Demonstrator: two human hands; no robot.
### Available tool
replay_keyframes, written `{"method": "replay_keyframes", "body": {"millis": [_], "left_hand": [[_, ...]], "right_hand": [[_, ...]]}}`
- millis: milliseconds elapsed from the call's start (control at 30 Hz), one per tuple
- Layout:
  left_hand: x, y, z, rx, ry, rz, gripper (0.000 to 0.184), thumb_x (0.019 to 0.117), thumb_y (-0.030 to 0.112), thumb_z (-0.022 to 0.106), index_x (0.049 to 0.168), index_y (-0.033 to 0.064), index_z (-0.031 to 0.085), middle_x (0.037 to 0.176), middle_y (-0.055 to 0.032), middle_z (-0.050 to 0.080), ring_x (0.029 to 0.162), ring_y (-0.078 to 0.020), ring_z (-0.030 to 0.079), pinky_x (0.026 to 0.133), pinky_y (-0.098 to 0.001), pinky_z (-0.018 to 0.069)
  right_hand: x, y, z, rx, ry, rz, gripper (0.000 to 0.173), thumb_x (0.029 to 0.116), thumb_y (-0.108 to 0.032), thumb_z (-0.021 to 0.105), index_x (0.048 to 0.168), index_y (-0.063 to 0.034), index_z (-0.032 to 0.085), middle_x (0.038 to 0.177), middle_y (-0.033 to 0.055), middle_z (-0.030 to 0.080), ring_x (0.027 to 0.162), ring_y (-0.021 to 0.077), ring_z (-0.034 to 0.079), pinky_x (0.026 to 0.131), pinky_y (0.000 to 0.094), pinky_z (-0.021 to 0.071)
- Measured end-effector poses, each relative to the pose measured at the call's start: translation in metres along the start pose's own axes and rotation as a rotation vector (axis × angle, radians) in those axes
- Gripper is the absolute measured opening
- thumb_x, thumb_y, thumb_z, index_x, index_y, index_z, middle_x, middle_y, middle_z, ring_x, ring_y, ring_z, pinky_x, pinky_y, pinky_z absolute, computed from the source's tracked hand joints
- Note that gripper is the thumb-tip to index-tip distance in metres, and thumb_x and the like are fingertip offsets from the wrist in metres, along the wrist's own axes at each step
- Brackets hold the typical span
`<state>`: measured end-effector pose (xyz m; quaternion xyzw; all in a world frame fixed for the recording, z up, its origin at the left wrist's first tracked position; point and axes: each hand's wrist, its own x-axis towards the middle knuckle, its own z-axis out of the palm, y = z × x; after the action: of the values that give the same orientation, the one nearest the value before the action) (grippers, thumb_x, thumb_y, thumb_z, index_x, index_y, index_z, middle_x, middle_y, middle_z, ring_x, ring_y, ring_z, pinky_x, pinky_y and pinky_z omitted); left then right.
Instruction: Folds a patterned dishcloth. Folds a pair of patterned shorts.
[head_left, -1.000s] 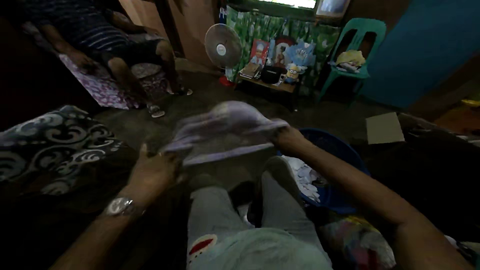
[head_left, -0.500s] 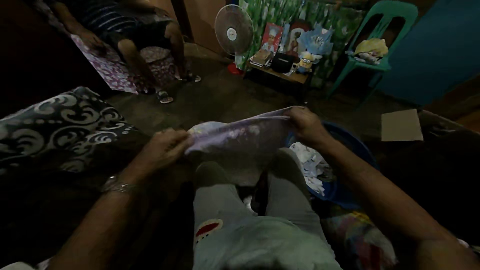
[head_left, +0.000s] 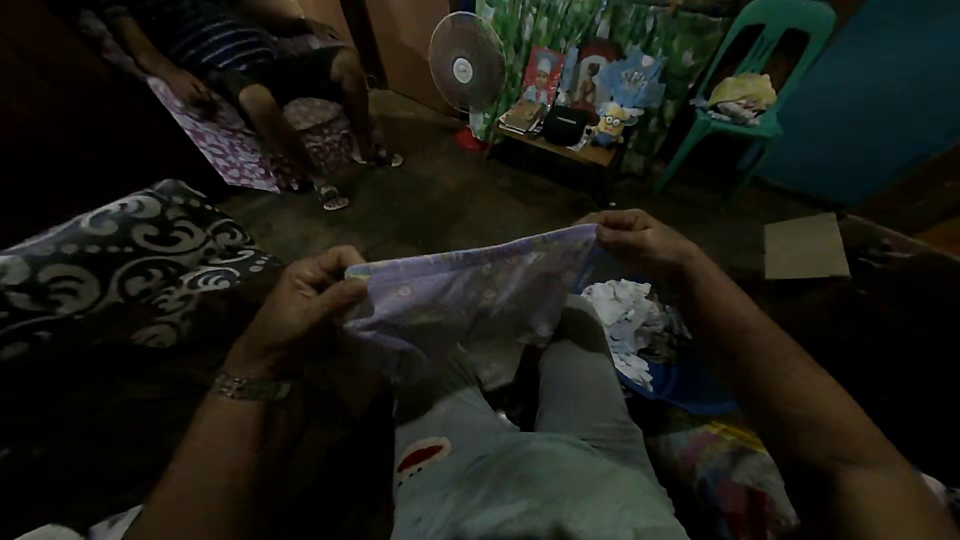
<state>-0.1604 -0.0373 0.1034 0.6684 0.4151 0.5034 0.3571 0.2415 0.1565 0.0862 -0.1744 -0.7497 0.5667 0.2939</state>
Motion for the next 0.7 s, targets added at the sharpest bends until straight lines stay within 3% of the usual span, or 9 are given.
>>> {"method": "replay_keyframes", "body": {"millis": [100,200,233,333,400,467,600,667,700], "left_hand": [[0.0,0.0,0.008,0.088,-0.17,-0.055,0.024,0.0863,0.05,0.075,0.082,0.0267,0.069,0.065,0.0173,0.062,0.055,0.0098,0.055,0.05,-0.0079,0.0464],[0.003,-0.014,0.002,0.685,-0.297,-0.075,0.04,0.0815,0.051,0.075,0.074,0.0137,0.064,0.06,0.0105,0.052,0.054,0.0042,0.049,0.05,-0.0172,0.0412],[0.001,-0.02,-0.004,0.887,-0.296,-0.036,0.049,0.0815,0.06,0.07,0.072,0.0127,0.065,0.057,0.0067,0.053,0.052,-0.0026,0.051,0.051,-0.0276,0.0431],[-0.003,-0.02,-0.025,1.138,-0.226,0.007,0.039,0.0911,0.044,0.071,0.086,0.0057,0.073,0.068,-0.0074,0.065,0.064,-0.0261,0.063,0.071,-0.0582,0.0478],[0.0,-0.008,-0.039,1.252,-0.12,0.123,0.03,0.0994,0.03,0.062,0.096,0.002,0.073,0.08,-0.0146,0.068,0.074,-0.0355,0.067,0.076,-0.0642,0.0471],[0.001,0.01,-0.048,1.347,0.066,0.271,0.035,0.1041,0.023,0.052,0.105,-0.0065,0.07,0.094,-0.0284,0.069,0.085,-0.0497,0.067,0.083,-0.0725,0.0422],[-0.025,0.025,-0.022,1.336,0.561,0.374,0.034,0.1072,0.022,0.049,0.127,-0.0023,0.062,0.119,-0.0235,0.066,0.112,-0.0342,0.064,0.105,-0.0505,0.0436],[-0.035,0.005,0.018,1.269,0.528,0.368,0.022,0.1016,0.013,0.056,0.109,-0.0072,0.063,0.1,-0.0132,0.065,0.096,-0.0184,0.064,0.096,-0.0338,0.0507],[-0.036,-0.012,0.027,1.301,0.322,0.364,0.015,0.0961,0.006,0.06,0.095,-0.0079,0.065,0.091,-0.0187,0.066,0.09,-0.0307,0.065,0.092,-0.0483,0.0479]], "right_hand": [[-0.003,-0.007,0.002,0.285,-0.017,-0.154,0.02,0.1028,-0.019,0.055,0.099,-0.022,0.075,0.08,-0.0124,0.068,0.068,-0.0061,0.059,0.064,0.0128,0.0505],[-0.01,-0.016,-0.015,0.285,-0.094,-0.141,0.018,0.1009,-0.025,0.059,0.099,-0.0209,0.076,0.085,-0.0099,0.072,0.075,-0.0026,0.065,0.069,0.0174,0.0569],[-0.012,-0.018,-0.021,0.172,-0.12,-0.087,0.019,0.1003,-0.027,0.059,0.096,-0.0195,0.076,0.083,-0.0097,0.071,0.073,-0.0019,0.065,0.068,0.0182,0.0569],[-0.01,-0.037,-0.019,-0.542,-0.162,0.118,0.013,0.0978,-0.015,0.065,0.097,-0.006,0.075,0.083,-0.0023,0.07,0.076,0.0042,0.065,0.076,0.0239,0.0561],[-0.005,-0.05,-0.009,-1.056,-0.095,0.088,0.012,0.0957,-0.015,0.071,0.096,-0.0051,0.078,0.091,0.0099,0.072,0.099,0.0289,0.063,0.102,0.0589,0.0384],[-0.003,-0.063,-0.006,-1.348,0.177,-0.163,0.006,0.0907,-0.01,0.071,0.094,-0.0061,0.075,0.097,0.0165,0.071,0.115,0.049,0.058,0.102,0.082,0.0238],[0.001,-0.073,0.027,-1.451,0.916,-0.739,0.015,0.1007,-0.015,0.062,0.107,-0.0113,0.075,0.112,0.0149,0.072,0.124,0.0412,0.055,0.11,0.0617,0.0295],[-0.009,-0.016,0.04,-1.443,0.708,-0.665,0.012,0.1007,-0.015,0.061,0.104,-0.0088,0.071,0.114,0.0176,0.068,0.119,0.0369,0.058,0.112,0.055,0.0346],[-0.025,0.008,0.04,-1.443,0.4,-0.415,0.016,0.099,-0.017,0.062,0.102,-0.006,0.074,0.11,0.0204,0.07,0.115,0.0403,0.061,0.11,0.062,0.0359]]}}
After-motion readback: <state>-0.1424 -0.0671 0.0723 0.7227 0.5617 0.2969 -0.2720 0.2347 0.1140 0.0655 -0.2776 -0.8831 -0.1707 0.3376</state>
